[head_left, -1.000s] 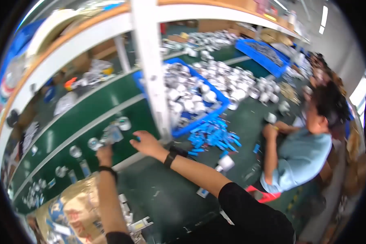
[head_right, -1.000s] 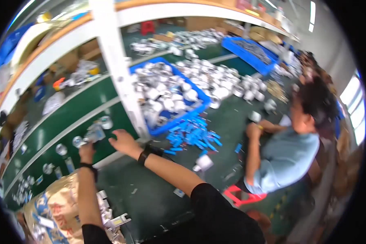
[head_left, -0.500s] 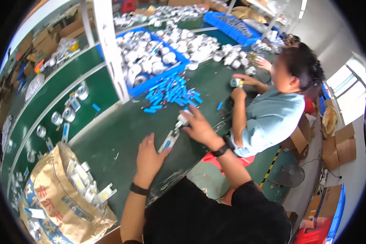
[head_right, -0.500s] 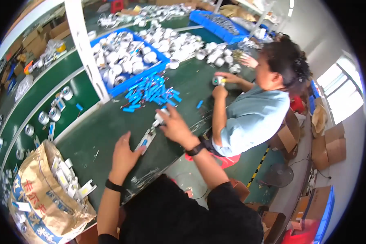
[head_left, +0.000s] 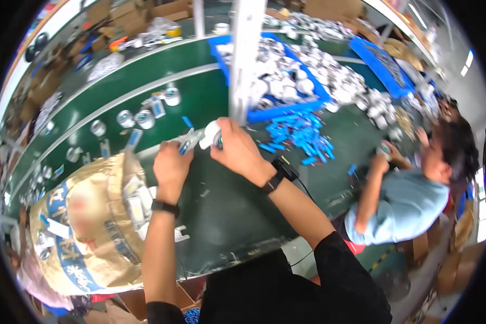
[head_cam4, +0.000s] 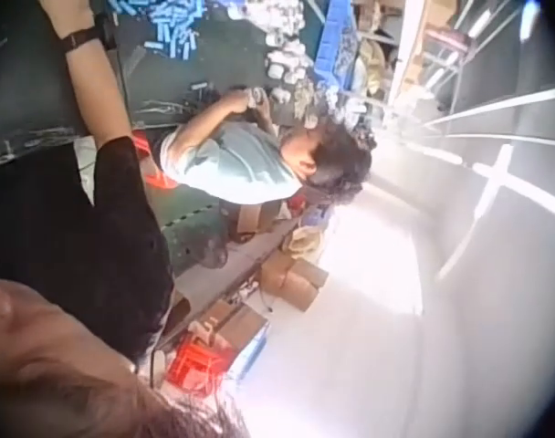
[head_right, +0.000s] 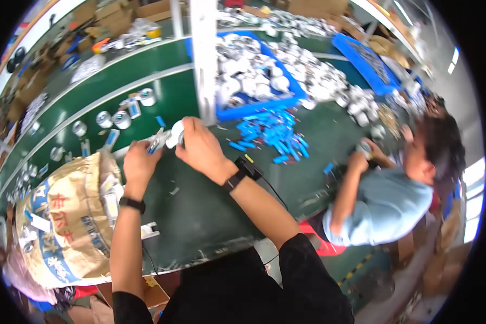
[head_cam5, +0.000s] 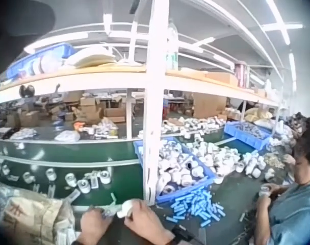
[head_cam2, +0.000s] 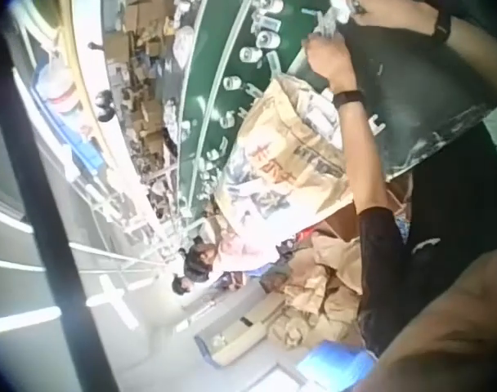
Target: The person peels backing from adhesive strips, presses the strips onto light panels, and inserts batteries into the panels. They then connect wires from the panels to camera housings and fit the panels into the housings before placing the assembled units on the workspace.
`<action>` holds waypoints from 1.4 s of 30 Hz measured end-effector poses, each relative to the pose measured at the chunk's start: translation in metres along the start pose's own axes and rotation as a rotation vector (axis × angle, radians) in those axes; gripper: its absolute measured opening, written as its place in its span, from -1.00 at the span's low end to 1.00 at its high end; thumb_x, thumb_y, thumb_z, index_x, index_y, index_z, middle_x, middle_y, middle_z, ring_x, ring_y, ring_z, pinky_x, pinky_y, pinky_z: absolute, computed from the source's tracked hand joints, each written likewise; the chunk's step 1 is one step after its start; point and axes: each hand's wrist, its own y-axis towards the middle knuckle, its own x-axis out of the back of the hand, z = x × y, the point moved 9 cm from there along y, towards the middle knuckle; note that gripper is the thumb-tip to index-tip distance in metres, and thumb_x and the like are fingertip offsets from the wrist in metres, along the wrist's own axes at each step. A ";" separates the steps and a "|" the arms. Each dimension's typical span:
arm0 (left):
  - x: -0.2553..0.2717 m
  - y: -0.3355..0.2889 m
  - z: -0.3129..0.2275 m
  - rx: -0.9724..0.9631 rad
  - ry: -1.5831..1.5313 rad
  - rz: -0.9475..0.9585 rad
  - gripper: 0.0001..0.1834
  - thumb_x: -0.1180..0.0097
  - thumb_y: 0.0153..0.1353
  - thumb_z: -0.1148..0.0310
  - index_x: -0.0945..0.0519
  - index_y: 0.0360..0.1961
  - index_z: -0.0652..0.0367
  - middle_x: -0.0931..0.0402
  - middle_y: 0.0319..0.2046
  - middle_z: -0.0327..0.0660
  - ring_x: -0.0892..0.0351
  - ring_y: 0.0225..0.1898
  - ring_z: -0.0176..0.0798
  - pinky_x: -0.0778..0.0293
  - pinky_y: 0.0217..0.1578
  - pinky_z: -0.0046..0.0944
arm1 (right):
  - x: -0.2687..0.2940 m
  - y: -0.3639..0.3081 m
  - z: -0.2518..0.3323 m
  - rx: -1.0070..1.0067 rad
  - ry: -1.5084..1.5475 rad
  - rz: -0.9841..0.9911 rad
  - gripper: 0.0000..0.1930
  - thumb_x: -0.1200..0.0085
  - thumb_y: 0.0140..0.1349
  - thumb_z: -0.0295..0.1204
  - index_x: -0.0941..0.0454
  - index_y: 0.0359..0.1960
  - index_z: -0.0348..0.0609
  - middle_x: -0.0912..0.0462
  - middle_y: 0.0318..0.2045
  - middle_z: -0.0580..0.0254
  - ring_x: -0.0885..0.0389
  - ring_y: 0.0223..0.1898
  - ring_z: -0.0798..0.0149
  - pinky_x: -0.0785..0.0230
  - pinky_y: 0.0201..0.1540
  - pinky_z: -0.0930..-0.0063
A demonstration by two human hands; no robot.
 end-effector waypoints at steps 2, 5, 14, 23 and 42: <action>-0.007 0.045 0.014 -0.013 0.038 0.002 -0.57 -0.42 0.08 0.09 -0.72 -0.16 0.19 -0.64 -0.11 0.04 -0.70 -0.10 0.13 -0.64 -0.06 0.03 | -0.029 0.052 0.000 0.000 -0.123 -0.054 -0.46 -0.31 0.04 -0.40 -0.41 0.04 -0.34 -0.46 0.02 -0.24 -0.64 -0.09 -0.28 -0.60 -0.10 -0.02; -0.051 0.102 0.033 0.109 0.092 0.096 -0.54 -0.45 0.07 0.03 -0.71 -0.23 0.23 -0.64 -0.09 0.07 -0.71 -0.05 0.10 -0.67 -0.06 -0.01 | -0.081 0.100 -0.038 -0.196 -0.229 -0.035 -0.46 -0.33 0.04 -0.33 -0.42 0.02 -0.32 -0.47 -0.06 -0.18 -0.68 -0.14 -0.22 -0.63 -0.15 -0.02; -0.037 0.150 0.063 0.008 0.102 0.044 -0.50 -0.41 0.12 -0.02 -0.69 -0.18 0.23 -0.70 -0.24 0.06 -0.72 -0.13 0.15 -0.66 -0.13 0.04 | -0.093 0.120 -0.018 -0.155 -0.442 -0.197 -0.22 -0.33 0.18 -0.16 -0.29 0.32 -0.36 -0.32 0.32 -0.30 -0.59 0.00 -0.24 -0.57 -0.06 -0.02; 0.189 -0.096 0.079 0.143 -0.193 -0.100 -0.54 -0.25 0.34 0.17 -0.65 0.09 0.32 -0.71 -0.10 0.10 -0.74 -0.06 -0.03 -0.60 -0.07 -0.17 | -0.154 -0.108 0.168 0.350 0.507 0.618 -0.48 -0.36 0.14 -0.38 -0.47 0.09 -0.33 -0.51 0.09 -0.10 -0.52 0.08 -0.17 -0.41 0.13 0.06; -0.043 -0.191 -0.052 0.478 -1.774 0.699 -0.33 0.23 0.51 -0.27 -0.52 0.18 0.12 -0.61 0.01 -0.18 -0.60 0.06 -0.25 -0.56 0.06 -0.06 | 0.030 -0.159 0.096 0.521 -0.226 -0.051 -0.58 -0.21 0.03 -0.35 -0.64 0.00 0.18 -0.53 0.02 0.34 -0.47 0.12 0.16 -0.23 0.22 0.00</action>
